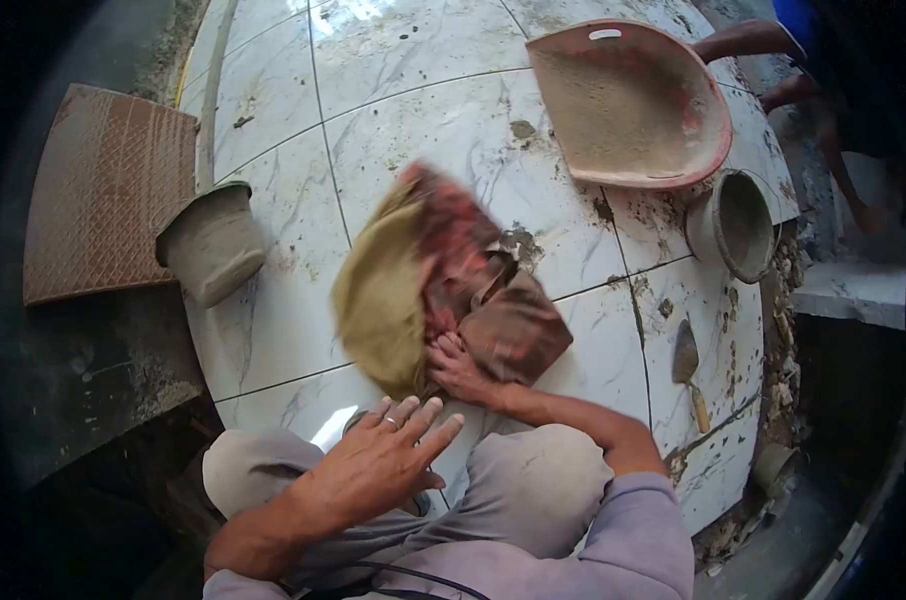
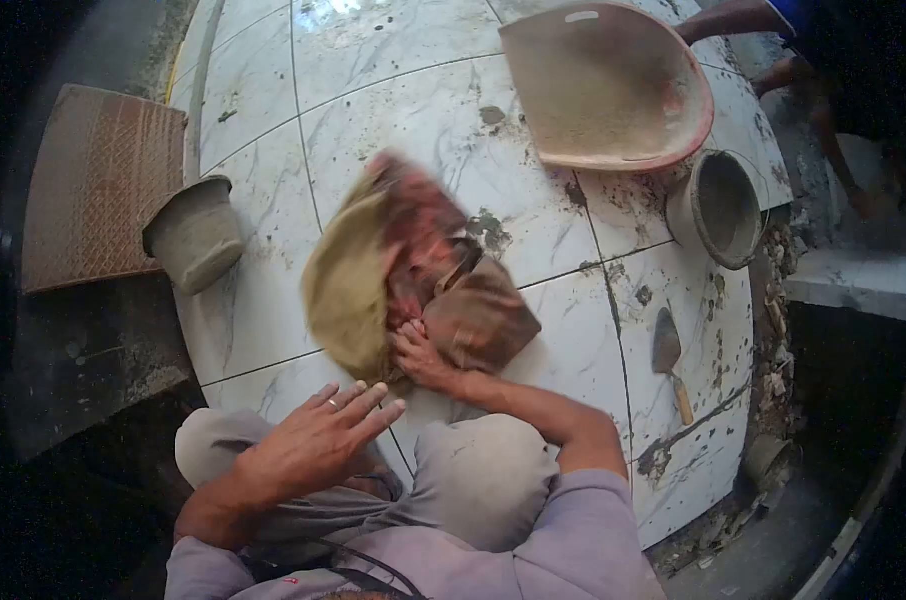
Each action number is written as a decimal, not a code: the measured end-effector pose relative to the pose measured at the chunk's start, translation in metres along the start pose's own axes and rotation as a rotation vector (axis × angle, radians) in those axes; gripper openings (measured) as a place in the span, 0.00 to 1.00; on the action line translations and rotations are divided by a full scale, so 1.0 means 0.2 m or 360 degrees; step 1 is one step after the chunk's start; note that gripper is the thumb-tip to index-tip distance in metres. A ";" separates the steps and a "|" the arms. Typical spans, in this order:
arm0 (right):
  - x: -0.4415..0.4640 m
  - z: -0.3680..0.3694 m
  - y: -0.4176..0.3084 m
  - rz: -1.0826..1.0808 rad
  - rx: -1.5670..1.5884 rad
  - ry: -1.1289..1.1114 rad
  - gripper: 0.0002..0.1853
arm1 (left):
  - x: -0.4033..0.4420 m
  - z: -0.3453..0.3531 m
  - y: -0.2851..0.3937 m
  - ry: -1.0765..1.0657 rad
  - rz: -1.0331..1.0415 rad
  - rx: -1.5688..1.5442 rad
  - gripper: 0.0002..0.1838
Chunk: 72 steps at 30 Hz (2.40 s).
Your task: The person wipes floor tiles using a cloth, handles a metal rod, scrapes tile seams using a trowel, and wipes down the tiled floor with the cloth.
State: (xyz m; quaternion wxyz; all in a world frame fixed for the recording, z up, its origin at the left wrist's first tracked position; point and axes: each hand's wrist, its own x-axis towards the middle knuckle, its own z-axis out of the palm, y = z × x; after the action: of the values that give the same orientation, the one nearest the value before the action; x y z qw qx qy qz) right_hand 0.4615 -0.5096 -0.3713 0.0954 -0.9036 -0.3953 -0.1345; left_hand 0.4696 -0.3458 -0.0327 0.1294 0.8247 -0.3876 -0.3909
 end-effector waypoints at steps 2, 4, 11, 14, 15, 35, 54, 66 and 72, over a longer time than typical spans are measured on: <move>-0.02 -0.06 0.04 0.0192 0.0783 0.0415 0.10 | 0.02 -0.01 0.01 -0.0016 0.0021 -0.0012 0.42; -0.10 0.19 0.30 0.0305 0.0486 0.0459 0.10 | 0.02 -0.01 0.01 -0.0056 0.0031 -0.0023 0.42; 0.33 -0.20 1.30 0.1043 -0.0138 0.0095 0.18 | -0.02 -0.02 0.05 0.0007 -0.0069 0.0055 0.44; 0.35 -0.37 1.06 0.1002 -0.0035 -0.0008 0.15 | -0.08 0.03 0.08 0.0131 0.0018 -0.0049 0.36; 0.33 -0.42 0.91 0.0744 -0.0026 -0.0026 0.13 | -0.08 0.04 0.07 0.0106 0.0042 -0.0086 0.36; -0.10 -0.26 0.38 0.0423 -0.0170 -0.0054 0.18 | -0.11 -0.02 0.07 0.0084 0.0166 -0.0160 0.34; -0.21 -0.27 0.62 0.0960 0.0236 -0.0204 0.14 | -0.09 -0.05 0.05 0.0027 0.0088 -0.0130 0.34; -0.23 -0.33 0.56 0.1152 0.0220 -0.0350 0.24 | -0.08 -0.04 0.07 -0.0031 0.0033 -0.0025 0.37; -0.16 -0.32 1.03 0.1847 0.0196 -0.0318 0.18 | -0.03 -0.01 0.12 -0.0087 0.0030 0.0049 0.39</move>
State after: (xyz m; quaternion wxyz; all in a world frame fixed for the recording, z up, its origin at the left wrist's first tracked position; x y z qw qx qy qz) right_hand 0.5825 -0.6871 -0.3352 0.1679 -0.9732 0.1494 0.0486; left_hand 0.4557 -0.3580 -0.0156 0.1099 0.8120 -0.4046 -0.4061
